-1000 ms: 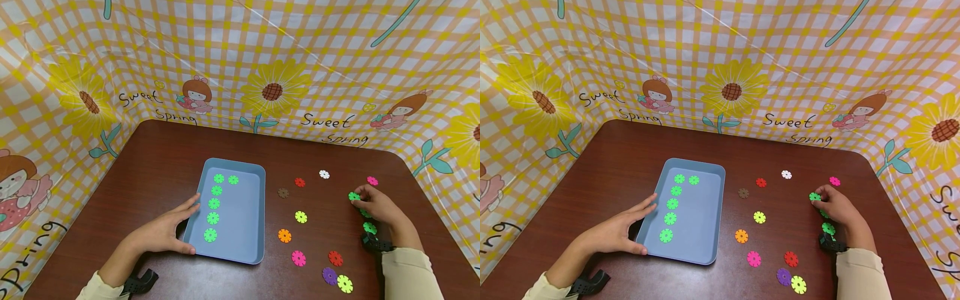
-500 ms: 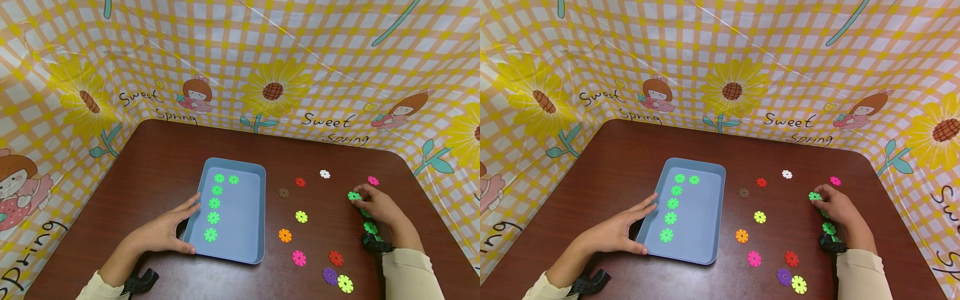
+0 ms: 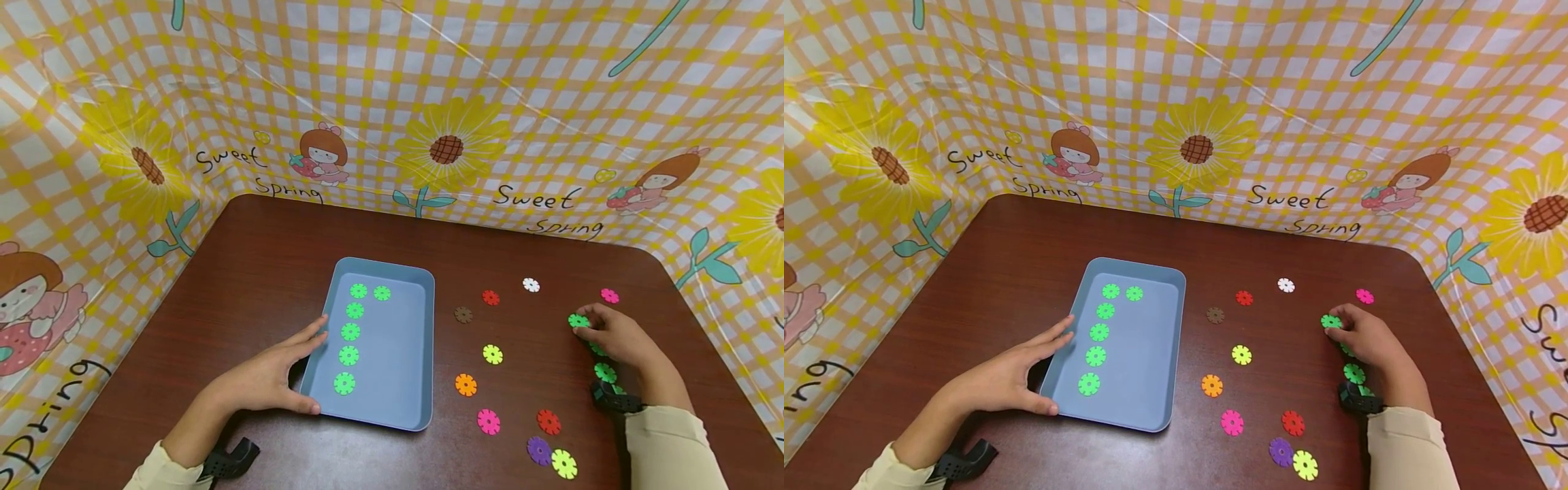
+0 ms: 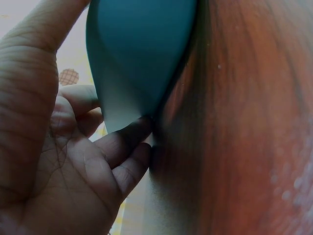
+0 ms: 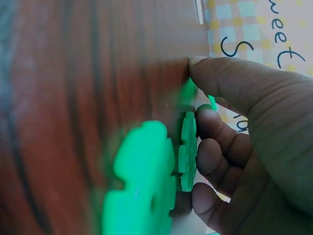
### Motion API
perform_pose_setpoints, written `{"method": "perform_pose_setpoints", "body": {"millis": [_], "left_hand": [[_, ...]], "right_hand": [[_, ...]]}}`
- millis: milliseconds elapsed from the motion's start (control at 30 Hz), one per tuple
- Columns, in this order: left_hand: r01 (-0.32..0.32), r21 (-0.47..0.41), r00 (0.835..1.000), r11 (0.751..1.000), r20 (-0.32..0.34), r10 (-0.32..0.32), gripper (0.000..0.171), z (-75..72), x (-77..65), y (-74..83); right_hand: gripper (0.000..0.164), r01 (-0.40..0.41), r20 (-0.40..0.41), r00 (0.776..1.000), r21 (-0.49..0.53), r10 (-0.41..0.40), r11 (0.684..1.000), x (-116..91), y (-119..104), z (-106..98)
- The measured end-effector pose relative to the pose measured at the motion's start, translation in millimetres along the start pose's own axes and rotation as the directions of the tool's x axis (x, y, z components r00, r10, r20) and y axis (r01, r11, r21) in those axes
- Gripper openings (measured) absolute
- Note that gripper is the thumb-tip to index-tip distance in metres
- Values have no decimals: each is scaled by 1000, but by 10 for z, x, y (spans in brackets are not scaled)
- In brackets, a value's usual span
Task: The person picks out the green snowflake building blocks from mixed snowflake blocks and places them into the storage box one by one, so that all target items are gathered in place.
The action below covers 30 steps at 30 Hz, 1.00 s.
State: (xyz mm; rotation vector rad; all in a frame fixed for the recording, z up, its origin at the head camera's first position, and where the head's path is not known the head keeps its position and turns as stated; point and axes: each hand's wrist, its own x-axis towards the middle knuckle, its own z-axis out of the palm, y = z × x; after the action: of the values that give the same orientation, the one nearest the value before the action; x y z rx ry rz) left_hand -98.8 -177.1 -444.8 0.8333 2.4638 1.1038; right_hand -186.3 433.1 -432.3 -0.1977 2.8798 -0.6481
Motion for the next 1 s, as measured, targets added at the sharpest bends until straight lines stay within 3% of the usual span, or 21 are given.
{"method": "perform_pose_setpoints", "body": {"millis": [400, 700, 1000], "left_hand": [[0, -11, 1000, 1000, 9, 0, 112, 17, -1, -19], [8, -10, 1000, 1000, 6, -8, 114, 2, 13, -33], [3, -10, 1000, 1000, 9, -3, 115, 5, 10, -34]], "right_hand": [[39, 31, -47, 998, 2, -31, 1000, 40, -94, -36], [32, 142, -147, 980, 68, -131, 988, 111, -387, -13], [32, 197, -171, 969, 105, -177, 975, 185, -811, 40]]}}
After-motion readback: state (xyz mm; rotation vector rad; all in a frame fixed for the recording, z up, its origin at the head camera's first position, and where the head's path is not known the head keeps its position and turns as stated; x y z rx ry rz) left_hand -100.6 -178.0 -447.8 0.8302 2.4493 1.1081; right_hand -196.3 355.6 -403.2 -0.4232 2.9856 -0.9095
